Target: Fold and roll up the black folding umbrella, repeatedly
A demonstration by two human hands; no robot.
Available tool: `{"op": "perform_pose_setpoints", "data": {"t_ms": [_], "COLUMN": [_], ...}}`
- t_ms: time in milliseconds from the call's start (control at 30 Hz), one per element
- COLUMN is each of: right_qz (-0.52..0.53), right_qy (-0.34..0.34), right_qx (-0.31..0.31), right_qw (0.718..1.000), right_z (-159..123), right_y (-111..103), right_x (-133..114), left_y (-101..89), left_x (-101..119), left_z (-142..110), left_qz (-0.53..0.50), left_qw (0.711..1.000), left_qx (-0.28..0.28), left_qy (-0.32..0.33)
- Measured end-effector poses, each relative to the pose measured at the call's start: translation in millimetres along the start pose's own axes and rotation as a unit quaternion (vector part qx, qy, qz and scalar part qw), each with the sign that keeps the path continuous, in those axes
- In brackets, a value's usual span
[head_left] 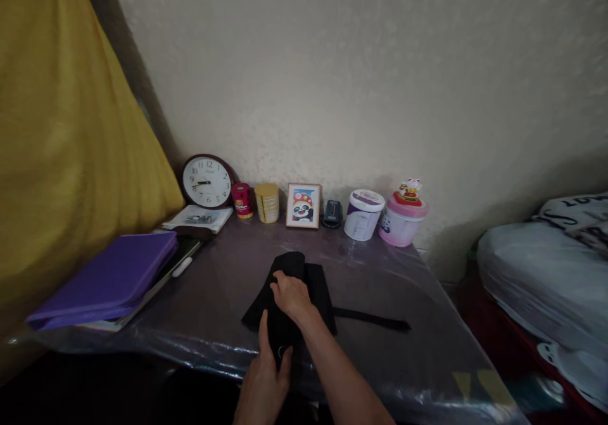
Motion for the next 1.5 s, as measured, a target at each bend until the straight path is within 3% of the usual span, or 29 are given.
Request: {"op": "perform_pose_setpoints", "data": {"t_ms": [167,300,433,533,667,800,933,1067,1167,1500], "right_qz": [0.03,0.104,0.137,0.122,0.094,0.08,0.117,0.132,0.156,0.276], "right_qy": [-0.059,-0.171,-0.23,-0.239,-0.237,-0.186,-0.022,0.099,0.139,0.153], "right_qx": [0.014,0.061,0.076,0.082,0.089,0.101,0.121,0.135,0.111,0.058], "right_qw": [0.998,0.978,0.96,0.96,0.963,0.974,0.986,0.977,0.972,0.947], "right_z": [-8.2,-38.3,-62.5,-54.9,-16.3,28.5,52.1,37.6,15.9,-14.0], "right_y": [-1.6,-11.5,-13.3,-7.4,3.1,7.2,2.1,-2.8,1.0,9.6], "right_x": [5.1,8.3,16.6,25.3,37.1,51.6,86.5,132.2,153.9,143.5], "left_y": [-3.5,-2.8,0.2,0.3,-1.3,-2.3,-2.8,-3.9,-4.8,-8.7], "left_x": [5.9,2.2,-0.5,1.0,4.6,7.2,7.9,7.4,6.6,8.9], "left_z": [6.0,12.1,13.6,12.5,11.2,11.2,10.9,9.6,8.1,7.8], "left_qz": [0.052,0.044,0.042,0.046,0.046,0.042,0.049,0.045,0.05,0.0], "left_qw": [0.997,0.997,0.997,0.998,0.998,0.997,0.997,0.998,0.997,0.999], "left_qx": [-0.051,-0.062,-0.056,-0.048,-0.046,-0.049,-0.046,-0.041,-0.045,-0.033], "left_qy": [0.002,-0.013,-0.024,-0.019,-0.019,-0.032,-0.034,-0.029,-0.037,-0.028]}}
Point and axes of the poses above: each hand's wrist, its own z-axis towards the middle knuckle, its own y-axis out of the palm, x = y × z, the point moved 4 cm from there along z, towards the middle knuckle, and after that the axes turned 10 degrees about -z, right-handed, at the moved point
